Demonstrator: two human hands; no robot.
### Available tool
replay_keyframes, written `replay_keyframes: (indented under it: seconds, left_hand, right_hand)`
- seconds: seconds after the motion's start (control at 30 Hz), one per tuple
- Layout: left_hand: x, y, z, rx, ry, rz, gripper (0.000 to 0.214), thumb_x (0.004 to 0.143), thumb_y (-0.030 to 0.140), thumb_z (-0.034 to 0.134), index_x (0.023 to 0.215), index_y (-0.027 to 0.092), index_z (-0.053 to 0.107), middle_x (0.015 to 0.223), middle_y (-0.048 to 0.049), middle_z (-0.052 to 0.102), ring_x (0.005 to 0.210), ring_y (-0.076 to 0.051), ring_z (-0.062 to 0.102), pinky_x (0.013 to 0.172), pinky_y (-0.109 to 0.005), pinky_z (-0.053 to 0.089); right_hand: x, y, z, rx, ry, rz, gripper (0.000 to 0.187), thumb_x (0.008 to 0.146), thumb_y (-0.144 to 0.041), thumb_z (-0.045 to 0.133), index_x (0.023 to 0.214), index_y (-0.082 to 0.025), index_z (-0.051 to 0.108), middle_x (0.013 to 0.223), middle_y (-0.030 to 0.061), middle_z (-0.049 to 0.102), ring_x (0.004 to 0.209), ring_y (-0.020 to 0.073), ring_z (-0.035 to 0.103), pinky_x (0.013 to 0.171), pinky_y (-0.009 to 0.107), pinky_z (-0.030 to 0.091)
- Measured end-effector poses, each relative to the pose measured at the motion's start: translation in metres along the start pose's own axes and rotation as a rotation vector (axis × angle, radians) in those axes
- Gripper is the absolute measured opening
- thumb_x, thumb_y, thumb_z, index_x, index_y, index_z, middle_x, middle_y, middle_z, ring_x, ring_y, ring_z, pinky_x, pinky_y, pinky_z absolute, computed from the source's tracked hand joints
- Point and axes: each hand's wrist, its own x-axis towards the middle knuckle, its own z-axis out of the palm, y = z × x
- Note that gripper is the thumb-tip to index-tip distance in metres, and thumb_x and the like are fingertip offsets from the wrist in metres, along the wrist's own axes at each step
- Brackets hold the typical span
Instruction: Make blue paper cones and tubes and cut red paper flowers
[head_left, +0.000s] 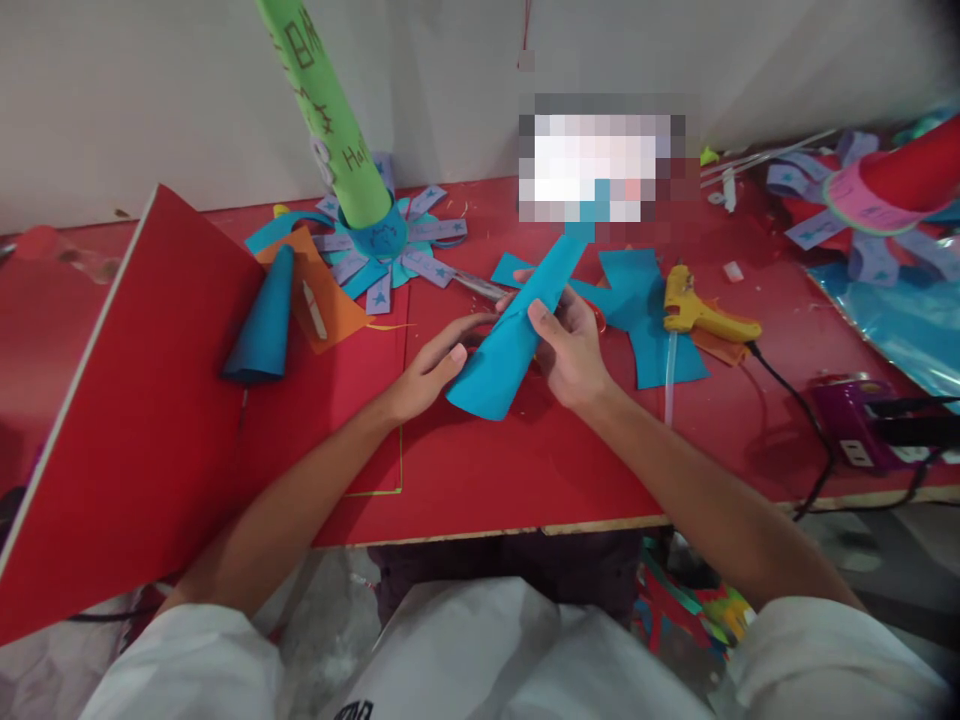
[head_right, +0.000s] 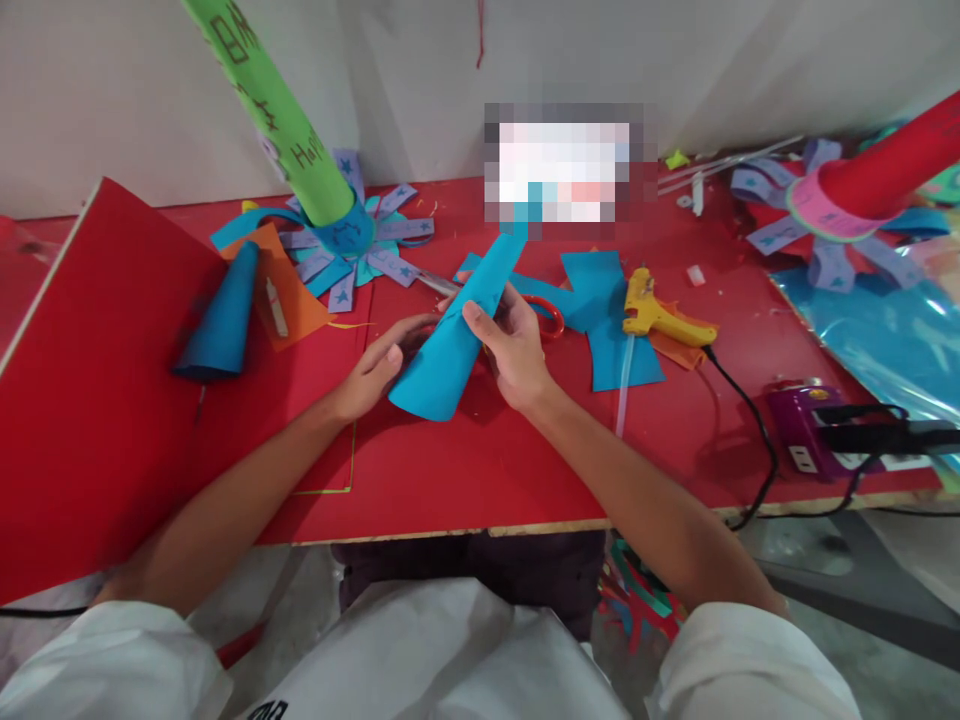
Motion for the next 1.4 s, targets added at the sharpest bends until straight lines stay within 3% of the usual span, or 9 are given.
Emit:
replay_keyframes:
  seconds: [0.23, 0.33, 0.5, 0.67, 0.8, 0.93, 1.07, 1.2, 1.4]
  left_hand:
    - [0.0, 0.0, 0.0, -0.075, -0.035, -0.11, 0.073, 0.097, 0.063, 0.073, 0.157, 0.029, 0.048, 0.133, -0.0134, 0.074, 0.105, -0.026, 0.077, 0.079, -0.033, 0.063]
    - [0.0, -0.001, 0.004, -0.028, -0.009, -0.11, 0.075, 0.097, 0.054, 0.076, 0.16, 0.029, 0.043, 0.142, -0.0137, 0.071, 0.112, -0.026, 0.075, 0.082, -0.033, 0.064]
    - [0.0, 0.001, 0.005, 0.071, 0.022, -0.075, 0.07, 0.097, 0.055, 0.076, 0.153, 0.022, 0.053, 0.154, -0.0166, 0.064, 0.132, -0.032, 0.068, 0.101, -0.039, 0.061]
    - [0.0, 0.006, 0.006, 0.024, -0.001, -0.091, 0.062, 0.1, 0.069, 0.064, 0.138, 0.019, 0.062, 0.132, -0.0153, 0.072, 0.114, -0.026, 0.071, 0.092, -0.035, 0.058]
    - [0.001, 0.007, 0.01, -0.031, 0.01, -0.089, 0.057, 0.095, 0.069, 0.07, 0.122, 0.02, 0.06, 0.107, -0.0082, 0.07, 0.093, -0.019, 0.067, 0.08, -0.03, 0.054]
    - [0.001, 0.008, 0.014, -0.066, 0.024, -0.103, 0.053, 0.094, 0.068, 0.072, 0.112, 0.022, 0.055, 0.099, -0.0049, 0.066, 0.086, -0.016, 0.062, 0.073, -0.027, 0.051]
    - [0.001, 0.011, 0.015, 0.014, 0.083, -0.101, 0.043, 0.097, 0.06, 0.072, 0.099, 0.021, 0.053, 0.089, -0.0004, 0.06, 0.077, -0.013, 0.056, 0.069, -0.025, 0.047]
    - [0.0, 0.016, 0.015, 0.175, 0.134, -0.041, 0.036, 0.101, 0.054, 0.067, 0.096, 0.02, 0.057, 0.084, 0.0007, 0.062, 0.069, -0.011, 0.053, 0.065, -0.024, 0.047]
    - [-0.003, 0.02, 0.014, 0.477, 0.194, 0.048, 0.043, 0.106, 0.057, 0.056, 0.085, 0.02, 0.055, 0.071, 0.0031, 0.054, 0.062, -0.01, 0.05, 0.061, -0.025, 0.042]
  right_hand:
    - [-0.004, 0.003, 0.006, -0.133, -0.089, -0.022, 0.058, 0.084, -0.067, 0.085, 0.124, -0.031, 0.064, 0.113, 0.0051, 0.081, 0.119, 0.0299, 0.076, 0.098, 0.05, 0.066]
    - [-0.005, 0.002, 0.008, -0.141, -0.094, -0.042, 0.054, 0.085, -0.067, 0.085, 0.121, -0.032, 0.064, 0.114, 0.005, 0.081, 0.117, 0.0291, 0.076, 0.099, 0.05, 0.066]
    - [-0.004, 0.0, 0.007, -0.1, -0.025, -0.051, 0.052, 0.088, -0.073, 0.077, 0.118, -0.032, 0.069, 0.117, 0.0057, 0.081, 0.118, 0.0298, 0.076, 0.101, 0.05, 0.066]
    - [-0.004, 0.002, 0.005, -0.101, 0.008, -0.037, 0.049, 0.089, -0.07, 0.077, 0.118, -0.031, 0.07, 0.11, 0.0052, 0.082, 0.113, 0.0293, 0.078, 0.097, 0.048, 0.067]
    - [-0.005, 0.003, 0.005, -0.154, 0.003, -0.021, 0.051, 0.09, -0.071, 0.077, 0.12, -0.03, 0.069, 0.108, 0.0046, 0.081, 0.111, 0.0278, 0.078, 0.094, 0.045, 0.068]
    - [-0.007, 0.005, 0.006, -0.195, -0.036, -0.048, 0.052, 0.088, -0.071, 0.079, 0.119, -0.031, 0.066, 0.104, 0.0032, 0.08, 0.103, 0.0258, 0.078, 0.093, 0.044, 0.067]
    - [-0.01, 0.005, 0.008, -0.211, -0.094, -0.046, 0.048, 0.09, -0.066, 0.08, 0.116, -0.03, 0.064, 0.109, 0.0044, 0.08, 0.104, 0.0258, 0.078, 0.096, 0.046, 0.066]
    - [-0.01, 0.004, 0.009, -0.243, -0.129, -0.033, 0.057, 0.085, -0.069, 0.083, 0.123, -0.03, 0.064, 0.117, 0.0059, 0.079, 0.107, 0.0274, 0.077, 0.098, 0.046, 0.065]
    - [-0.01, 0.004, 0.007, -0.349, -0.092, -0.028, 0.055, 0.084, -0.071, 0.082, 0.119, -0.032, 0.066, 0.111, 0.0055, 0.075, 0.103, 0.0292, 0.072, 0.094, 0.049, 0.064]
